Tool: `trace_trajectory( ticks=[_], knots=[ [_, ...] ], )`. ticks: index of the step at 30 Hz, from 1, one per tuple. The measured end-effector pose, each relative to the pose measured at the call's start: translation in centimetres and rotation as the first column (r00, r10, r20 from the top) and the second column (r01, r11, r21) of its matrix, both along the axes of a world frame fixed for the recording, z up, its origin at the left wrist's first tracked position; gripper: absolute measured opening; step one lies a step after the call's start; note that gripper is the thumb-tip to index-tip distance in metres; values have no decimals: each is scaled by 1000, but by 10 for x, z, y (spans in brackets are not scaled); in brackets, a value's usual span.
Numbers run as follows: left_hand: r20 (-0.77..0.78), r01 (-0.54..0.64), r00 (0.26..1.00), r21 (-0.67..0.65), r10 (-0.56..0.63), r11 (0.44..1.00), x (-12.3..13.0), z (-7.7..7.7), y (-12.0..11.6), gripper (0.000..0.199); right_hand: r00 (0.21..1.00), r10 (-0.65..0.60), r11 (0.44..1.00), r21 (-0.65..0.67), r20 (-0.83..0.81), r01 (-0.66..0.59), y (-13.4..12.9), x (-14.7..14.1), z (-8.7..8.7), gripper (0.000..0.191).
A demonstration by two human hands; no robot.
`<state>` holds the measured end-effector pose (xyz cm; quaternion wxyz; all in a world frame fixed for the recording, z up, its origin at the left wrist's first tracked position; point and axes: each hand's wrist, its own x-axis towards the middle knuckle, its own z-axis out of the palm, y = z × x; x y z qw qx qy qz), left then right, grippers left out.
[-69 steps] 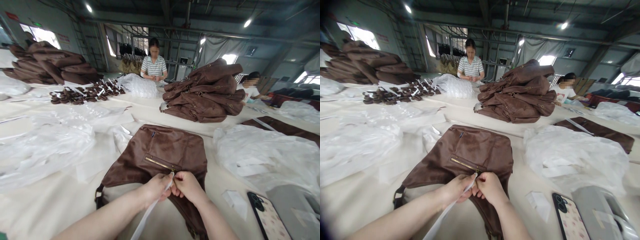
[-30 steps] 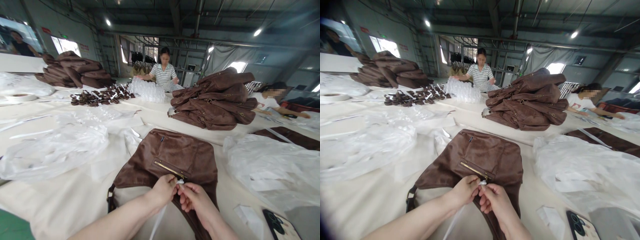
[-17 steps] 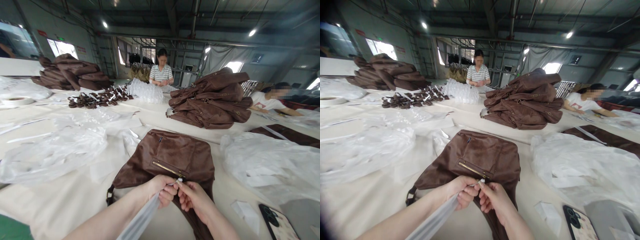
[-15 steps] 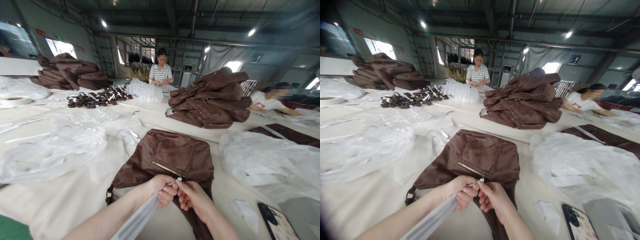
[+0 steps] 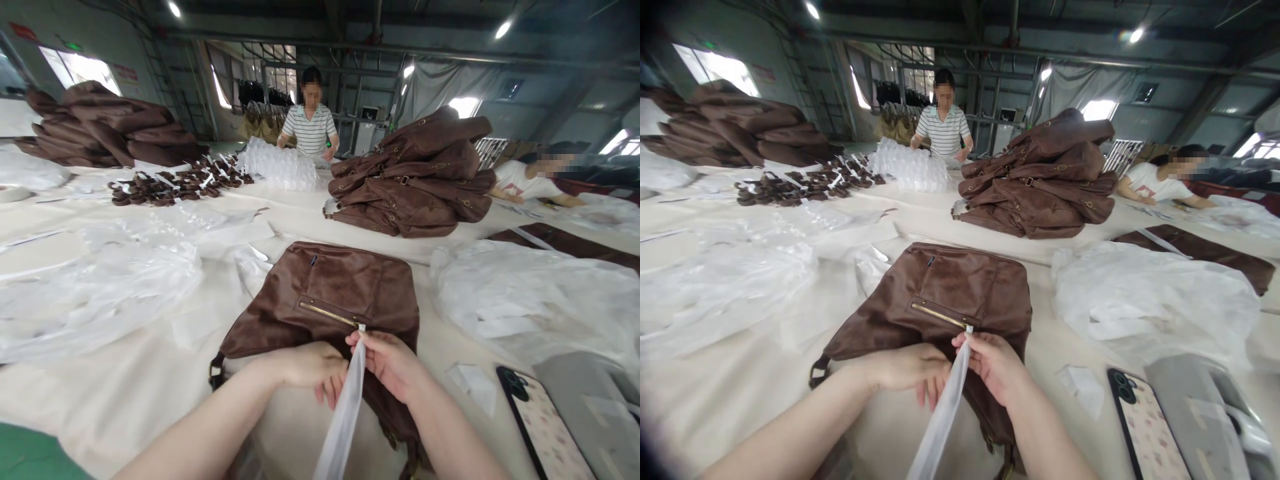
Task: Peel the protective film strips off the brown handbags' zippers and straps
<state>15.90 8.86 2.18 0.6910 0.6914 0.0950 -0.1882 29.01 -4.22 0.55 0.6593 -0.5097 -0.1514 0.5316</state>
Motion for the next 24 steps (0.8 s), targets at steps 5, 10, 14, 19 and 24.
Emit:
trace_trajectory(
  ticks=[5,10,14,19,24],
  knots=[
    [152,-367,911,-123,383,922,-5,13,38,29,998,-46,997,-61,49,49,4,2,-7,29],
    [359,-710,633,-84,686,699,5,3,33,26,890,76,991,-134,449,-17,3,-7,0,39],
    [747,-769,534,234,396,595,-3,12,-7,22,396,161,965,-227,904,128,-20,-8,30,30],
    [623,-396,733,718,-274,573,-10,0,-45,63,289,139,915,-234,947,330,-46,11,57,33],
    [440,-271,845,842,-303,467,23,-47,-22,64,301,152,900,-258,941,352,-42,19,52,30]
  ],
)
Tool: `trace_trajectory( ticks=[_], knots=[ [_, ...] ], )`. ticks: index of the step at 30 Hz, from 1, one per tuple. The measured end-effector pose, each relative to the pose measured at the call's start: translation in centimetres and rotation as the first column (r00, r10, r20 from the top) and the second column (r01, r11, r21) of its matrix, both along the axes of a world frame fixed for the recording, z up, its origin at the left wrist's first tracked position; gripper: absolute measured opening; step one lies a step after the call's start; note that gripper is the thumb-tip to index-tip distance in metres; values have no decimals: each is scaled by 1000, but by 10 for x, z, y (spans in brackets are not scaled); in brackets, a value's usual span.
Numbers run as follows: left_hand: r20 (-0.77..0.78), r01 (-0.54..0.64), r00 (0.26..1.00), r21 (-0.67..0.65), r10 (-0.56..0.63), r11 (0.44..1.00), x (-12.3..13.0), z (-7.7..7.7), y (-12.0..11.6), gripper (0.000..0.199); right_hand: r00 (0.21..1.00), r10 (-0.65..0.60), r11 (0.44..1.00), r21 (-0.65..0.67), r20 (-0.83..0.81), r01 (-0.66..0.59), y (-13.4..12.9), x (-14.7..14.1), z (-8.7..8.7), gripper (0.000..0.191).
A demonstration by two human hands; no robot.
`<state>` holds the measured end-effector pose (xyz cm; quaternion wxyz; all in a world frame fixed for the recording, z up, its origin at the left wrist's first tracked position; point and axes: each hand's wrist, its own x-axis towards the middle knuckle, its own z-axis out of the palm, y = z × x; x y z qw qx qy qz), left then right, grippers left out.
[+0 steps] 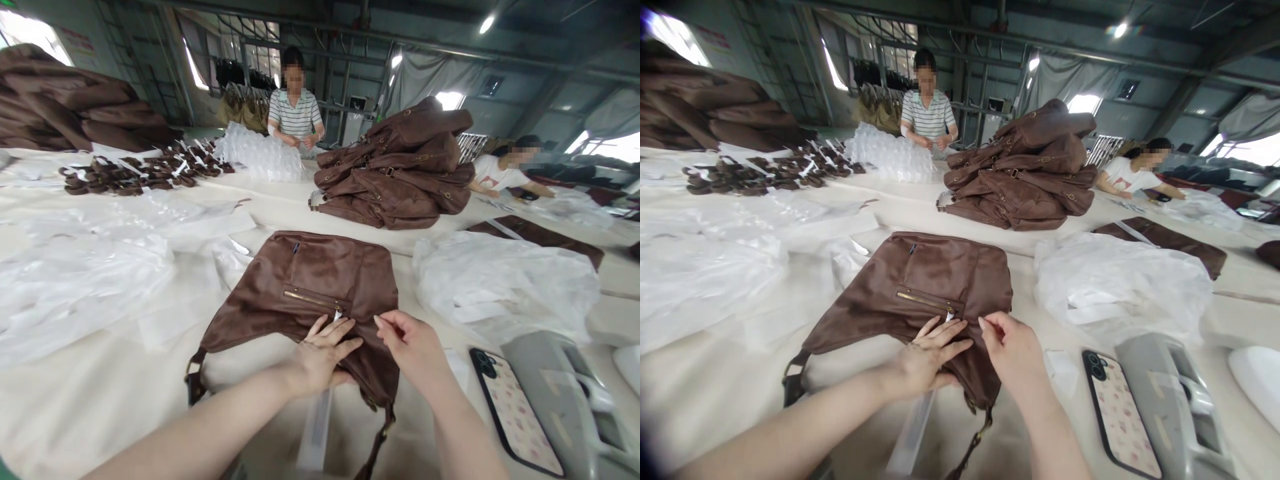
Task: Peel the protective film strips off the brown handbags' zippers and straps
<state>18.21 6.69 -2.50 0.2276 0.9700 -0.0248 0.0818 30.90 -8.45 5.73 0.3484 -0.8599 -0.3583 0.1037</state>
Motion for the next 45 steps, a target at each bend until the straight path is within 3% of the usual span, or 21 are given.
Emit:
trace_trajectory(
  ticks=[3,6,9,11,14,16,19,21,24,27,30,33,36,38,39,41,43,45],
  knots=[
    [9,-66,998,29,65,997,20,-7,25,61,997,68,998,-2,-26,-68,6,-4,-6,26],
    [80,-173,982,41,169,984,24,5,32,61,998,64,998,4,10,-64,7,-2,-11,27],
    [166,-224,962,36,216,974,14,21,16,36,994,-15,1000,-22,104,17,3,10,-13,28],
    [142,-191,973,44,183,981,6,26,0,18,977,-66,986,-134,202,94,-2,19,-13,28],
    [55,-133,990,24,132,991,1,27,-16,21,958,-88,932,-316,273,176,-8,29,-18,29],
    [36,-122,992,-28,122,992,2,27,-18,22,984,-84,935,-328,157,133,-6,34,-27,33],
    [80,-159,982,-128,170,979,5,28,-10,25,986,-72,986,-162,-151,47,5,37,-44,40],
    [141,-249,948,-225,285,942,6,31,-1,25,963,-54,997,-68,-265,37,14,33,-51,42],
    [76,-408,868,-455,491,792,11,41,13,33,898,52,994,110,-437,-4,25,18,-48,49],
    [-149,-433,884,-618,443,656,18,53,21,43,704,335,900,434,-627,-41,28,-4,-38,49],
    [-249,-474,877,-597,412,647,28,64,25,31,559,484,839,540,-673,-75,28,-21,-34,51],
    [-269,-511,858,-534,437,674,38,81,29,14,521,440,850,526,-732,22,28,-18,-40,48],
    [-131,-361,915,-688,383,629,43,124,40,14,630,250,832,496,-735,248,25,0,-44,47],
    [103,-69,935,-886,341,459,38,168,52,24,750,71,810,477,-658,342,20,13,-42,46],
    [219,72,909,-920,353,386,33,191,60,28,795,-5,799,475,-607,368,18,17,-41,46],
    [374,262,829,-917,416,302,19,229,75,29,837,-73,774,499,-542,391,13,23,-38,46],
    [431,350,758,-902,491,251,4,246,91,23,835,-38,748,538,-549,388,10,25,-36,47],
    [381,319,733,-924,564,209,-8,237,104,18,803,16,732,554,-596,397,9,26,-37,49]
  ],
)
